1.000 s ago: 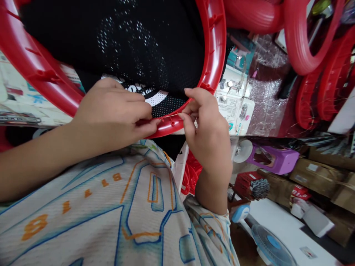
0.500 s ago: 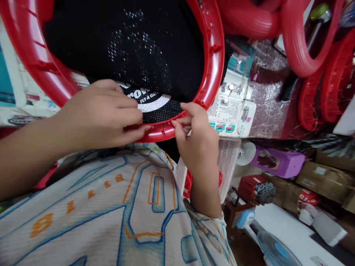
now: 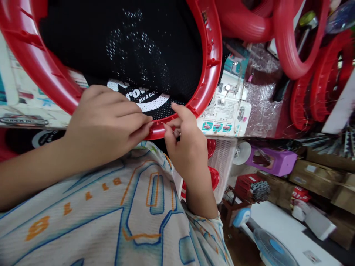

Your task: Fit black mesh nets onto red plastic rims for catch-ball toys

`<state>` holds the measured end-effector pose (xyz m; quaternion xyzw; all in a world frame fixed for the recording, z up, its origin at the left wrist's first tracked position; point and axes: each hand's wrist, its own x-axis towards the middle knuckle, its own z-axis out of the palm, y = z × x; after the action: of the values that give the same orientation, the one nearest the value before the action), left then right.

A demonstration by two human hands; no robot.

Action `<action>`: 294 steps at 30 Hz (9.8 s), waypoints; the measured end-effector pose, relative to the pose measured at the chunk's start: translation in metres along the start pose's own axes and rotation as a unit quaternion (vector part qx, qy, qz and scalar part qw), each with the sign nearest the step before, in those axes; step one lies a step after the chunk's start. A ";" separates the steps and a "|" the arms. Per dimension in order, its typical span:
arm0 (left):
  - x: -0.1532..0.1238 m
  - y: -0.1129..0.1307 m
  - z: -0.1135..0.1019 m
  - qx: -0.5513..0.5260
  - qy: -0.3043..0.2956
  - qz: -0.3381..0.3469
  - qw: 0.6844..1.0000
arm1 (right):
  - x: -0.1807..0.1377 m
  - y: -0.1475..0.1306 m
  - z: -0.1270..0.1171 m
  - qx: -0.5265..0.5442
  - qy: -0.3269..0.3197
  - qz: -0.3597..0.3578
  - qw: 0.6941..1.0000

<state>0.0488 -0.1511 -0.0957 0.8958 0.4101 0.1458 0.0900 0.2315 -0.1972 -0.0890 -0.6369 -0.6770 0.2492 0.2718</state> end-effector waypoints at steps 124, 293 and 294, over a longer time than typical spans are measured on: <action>0.028 -0.001 0.002 -0.013 -0.135 -0.031 0.990 | 0.022 -0.020 -0.005 -0.010 -0.017 0.113 0.993; 0.010 -0.030 0.010 -0.032 0.040 0.122 0.991 | 0.020 0.021 -0.017 -0.174 0.018 -0.130 0.976; 0.008 -0.032 0.009 -0.031 0.041 0.129 0.990 | 0.019 0.022 -0.016 -0.178 0.011 -0.142 0.974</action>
<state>0.0340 -0.1244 -0.1114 0.9313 0.2895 0.2054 0.0817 0.2571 -0.1773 -0.0916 -0.5755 -0.7908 0.0766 0.1940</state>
